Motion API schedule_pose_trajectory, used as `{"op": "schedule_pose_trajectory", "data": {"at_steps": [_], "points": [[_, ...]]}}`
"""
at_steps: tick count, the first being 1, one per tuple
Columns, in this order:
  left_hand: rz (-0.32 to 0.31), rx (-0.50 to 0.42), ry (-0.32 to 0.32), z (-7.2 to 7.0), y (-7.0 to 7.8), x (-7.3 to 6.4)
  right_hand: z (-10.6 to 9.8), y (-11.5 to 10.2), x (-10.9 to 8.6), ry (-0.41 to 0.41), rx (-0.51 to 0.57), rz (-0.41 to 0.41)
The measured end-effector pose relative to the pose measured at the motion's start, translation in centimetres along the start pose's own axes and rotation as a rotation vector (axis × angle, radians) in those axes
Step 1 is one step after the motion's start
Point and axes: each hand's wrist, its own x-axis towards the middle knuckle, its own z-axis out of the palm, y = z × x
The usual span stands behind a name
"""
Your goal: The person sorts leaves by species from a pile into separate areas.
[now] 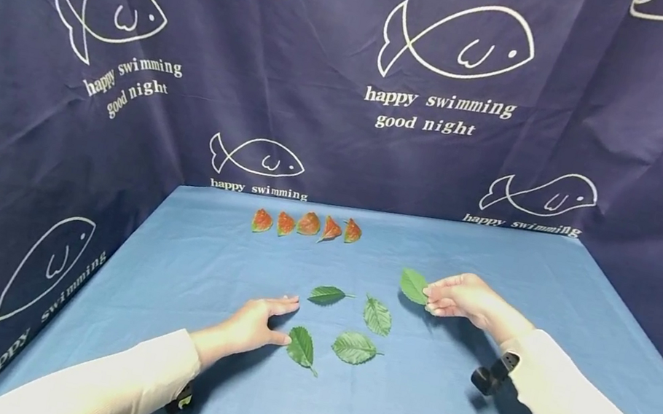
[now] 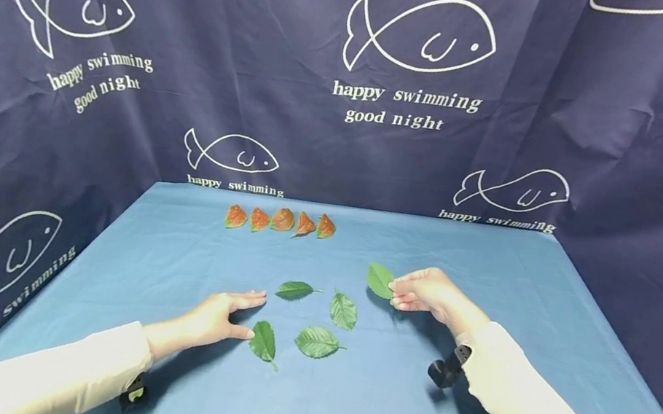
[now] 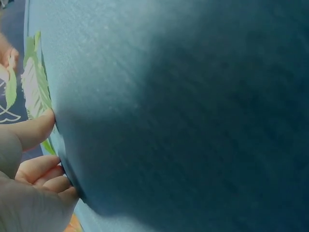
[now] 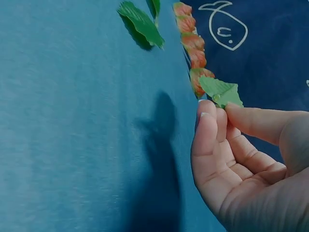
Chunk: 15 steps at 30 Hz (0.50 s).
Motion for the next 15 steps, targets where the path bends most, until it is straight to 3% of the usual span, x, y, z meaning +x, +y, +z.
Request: {"op": "schedule_pose_trajectory", "data": {"at_steps": [6,15], "points": [[-0.001,-0.009,0.015,0.3,-0.1,-0.4,-0.5,0.1,1.6,0.019,0.025,0.018],[0.01,0.005,0.042,0.4,-0.1,0.2,-1.4,-0.6,3.6,0.124,0.0,0.028]]}}
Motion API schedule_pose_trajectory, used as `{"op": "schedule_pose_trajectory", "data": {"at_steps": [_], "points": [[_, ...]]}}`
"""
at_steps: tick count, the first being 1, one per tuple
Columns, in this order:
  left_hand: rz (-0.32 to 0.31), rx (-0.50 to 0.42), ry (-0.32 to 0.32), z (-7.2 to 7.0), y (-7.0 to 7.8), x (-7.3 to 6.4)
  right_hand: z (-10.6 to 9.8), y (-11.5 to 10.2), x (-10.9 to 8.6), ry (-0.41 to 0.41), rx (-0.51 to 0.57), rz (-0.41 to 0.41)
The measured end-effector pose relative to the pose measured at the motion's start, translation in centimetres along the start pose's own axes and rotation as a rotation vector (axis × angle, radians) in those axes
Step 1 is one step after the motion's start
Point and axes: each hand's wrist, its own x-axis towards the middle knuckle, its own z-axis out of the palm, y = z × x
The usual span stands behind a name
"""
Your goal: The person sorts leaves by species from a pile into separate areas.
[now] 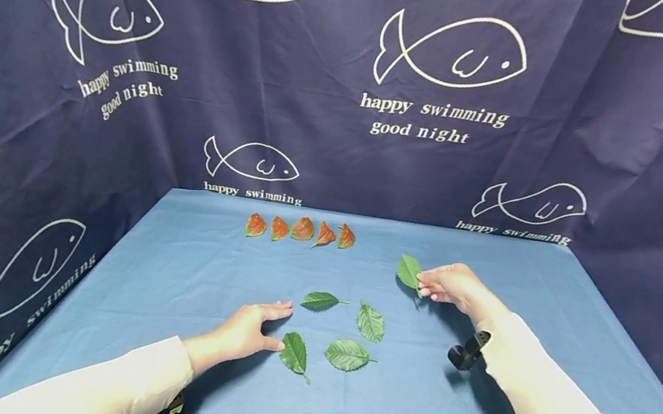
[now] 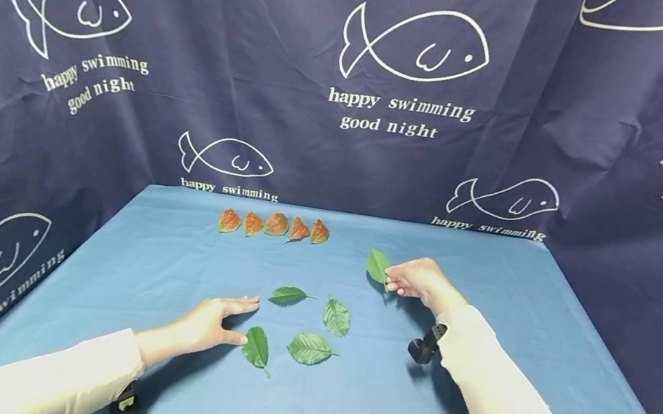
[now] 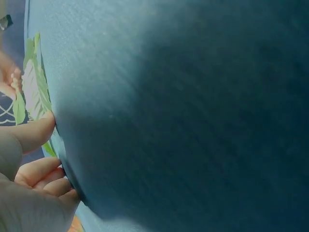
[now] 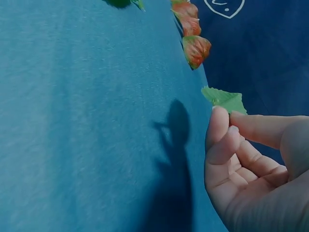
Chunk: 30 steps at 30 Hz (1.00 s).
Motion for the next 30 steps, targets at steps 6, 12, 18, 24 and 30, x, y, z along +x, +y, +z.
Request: {"op": "schedule_pose_trajectory", "data": {"at_steps": [6,12,18,24,30], "points": [[0.002,0.011,-0.012,-0.1,-0.2,0.0,0.2,-0.6,1.3,0.049,0.059,0.004],[0.0,0.002,-0.024,-0.2,0.0,0.0,-0.1,-1.2,2.6,0.088,0.146,0.04],[0.008,0.001,-0.021,-0.3,0.1,-0.1,-0.2,-1.1,3.5,0.106,0.148,0.09],[0.013,0.011,-0.011,-0.1,-0.1,0.0,-0.2,-0.6,3.8,0.094,0.118,0.119],[0.017,0.002,-0.007,-0.1,-0.2,0.0,0.0,-0.2,4.2,0.072,0.117,0.144]]}}
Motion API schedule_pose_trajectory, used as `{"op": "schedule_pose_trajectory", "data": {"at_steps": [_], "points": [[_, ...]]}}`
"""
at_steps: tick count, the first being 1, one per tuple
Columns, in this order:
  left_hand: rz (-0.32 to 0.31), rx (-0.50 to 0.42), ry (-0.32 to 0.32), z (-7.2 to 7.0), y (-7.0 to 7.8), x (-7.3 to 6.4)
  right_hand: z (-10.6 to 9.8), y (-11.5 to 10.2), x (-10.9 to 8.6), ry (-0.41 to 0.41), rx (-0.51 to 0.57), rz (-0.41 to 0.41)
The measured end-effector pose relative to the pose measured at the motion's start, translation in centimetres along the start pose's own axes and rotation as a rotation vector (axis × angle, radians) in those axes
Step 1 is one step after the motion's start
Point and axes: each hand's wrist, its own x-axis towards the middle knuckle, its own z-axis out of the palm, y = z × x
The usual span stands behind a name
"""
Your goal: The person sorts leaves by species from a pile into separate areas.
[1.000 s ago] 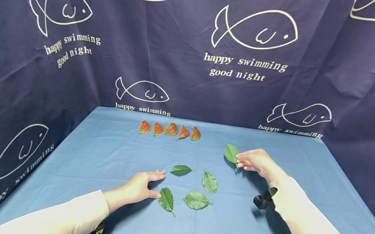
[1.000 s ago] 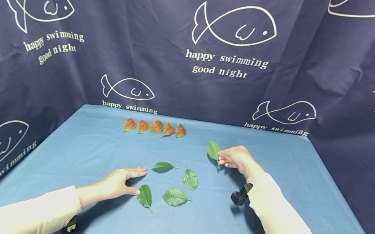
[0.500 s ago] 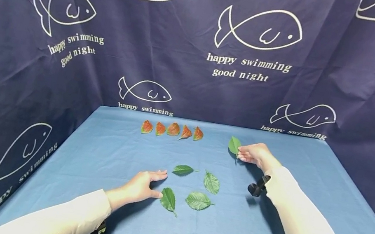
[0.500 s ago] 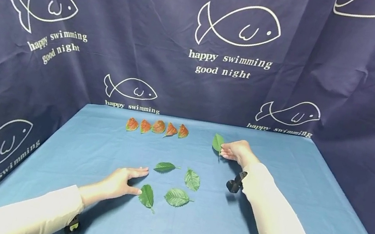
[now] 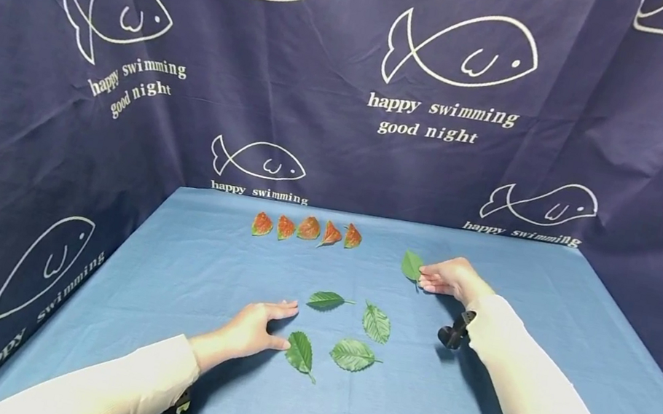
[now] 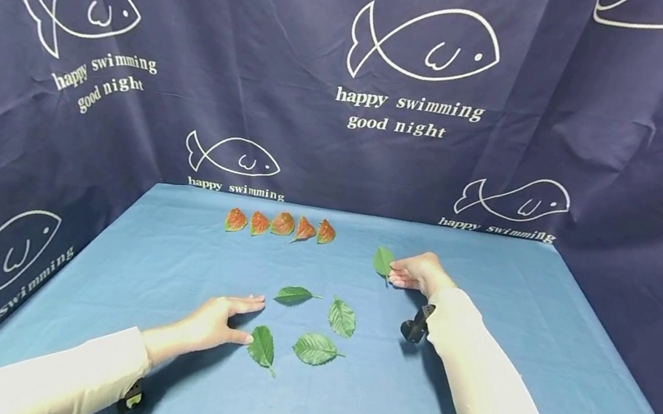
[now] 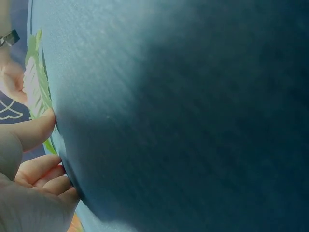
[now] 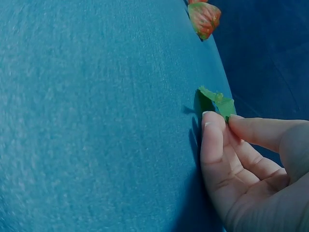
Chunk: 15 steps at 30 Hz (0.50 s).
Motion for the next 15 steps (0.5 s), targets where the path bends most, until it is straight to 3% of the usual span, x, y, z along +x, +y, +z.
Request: {"op": "schedule_pose_trajectory", "data": {"at_steps": [11,15], "points": [[-0.013,-0.008,-0.009,0.1,0.0,0.0,-0.9,0.0,-0.8,0.004,-0.001,0.005],[-0.02,-0.004,-0.008,0.0,0.1,0.0,-1.3,-0.1,-1.1,-0.014,0.016,-0.028]]}}
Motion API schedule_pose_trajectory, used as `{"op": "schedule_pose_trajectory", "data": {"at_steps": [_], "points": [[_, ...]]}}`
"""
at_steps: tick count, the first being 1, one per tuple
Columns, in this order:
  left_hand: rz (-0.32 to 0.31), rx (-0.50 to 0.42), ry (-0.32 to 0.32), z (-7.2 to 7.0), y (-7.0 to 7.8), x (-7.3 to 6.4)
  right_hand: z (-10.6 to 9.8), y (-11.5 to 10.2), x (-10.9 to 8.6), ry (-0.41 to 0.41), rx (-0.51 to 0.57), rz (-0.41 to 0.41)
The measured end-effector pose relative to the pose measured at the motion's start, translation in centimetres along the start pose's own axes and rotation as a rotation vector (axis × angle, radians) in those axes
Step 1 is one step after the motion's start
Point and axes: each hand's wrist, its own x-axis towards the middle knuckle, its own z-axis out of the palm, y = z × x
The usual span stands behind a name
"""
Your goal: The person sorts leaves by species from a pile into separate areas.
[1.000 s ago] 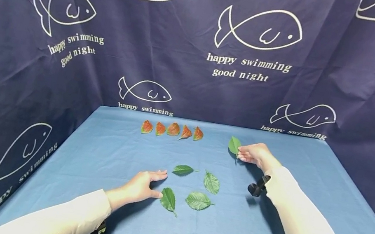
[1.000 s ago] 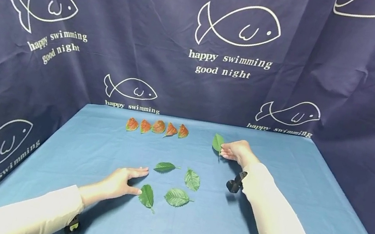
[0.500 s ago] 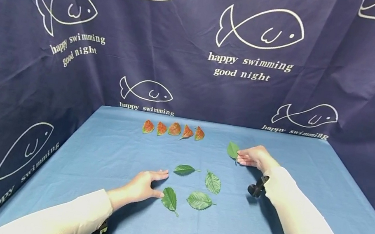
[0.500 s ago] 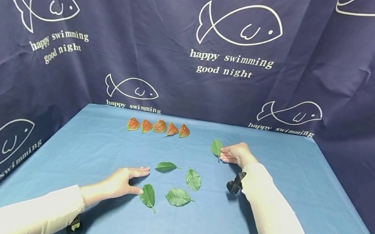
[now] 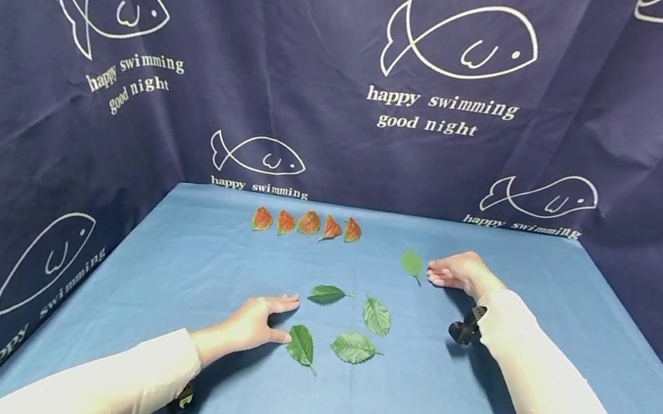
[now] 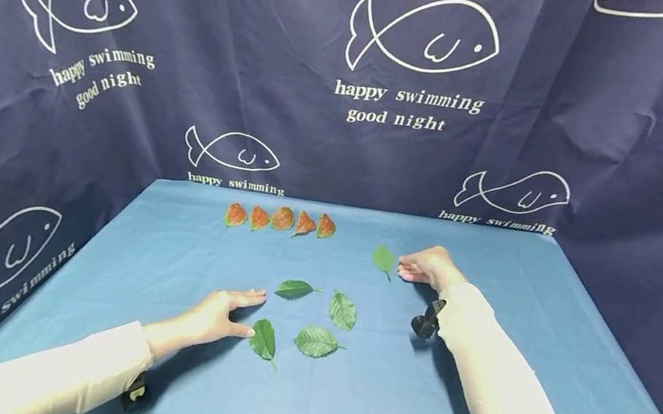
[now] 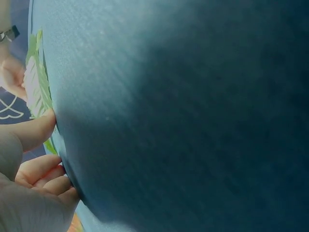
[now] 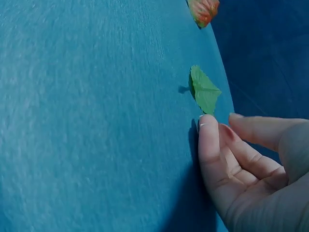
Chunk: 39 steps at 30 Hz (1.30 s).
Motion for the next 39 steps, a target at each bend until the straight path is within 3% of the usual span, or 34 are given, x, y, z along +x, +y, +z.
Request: {"op": "schedule_pose_trajectory", "data": {"at_steps": [6,21,39], "points": [[-0.008,0.031,-0.002,-0.2,0.2,0.1,-0.2,-0.7,-0.5,-0.042,-0.004,-0.078],[0.024,0.047,-0.019,-0.3,-0.1,0.4,0.3,-0.2,-1.2,-0.07,-0.067,-0.124],[0.023,0.058,-0.026,-0.2,-0.4,0.4,3.2,-0.2,-3.1,-0.137,-0.181,-0.164]]}}
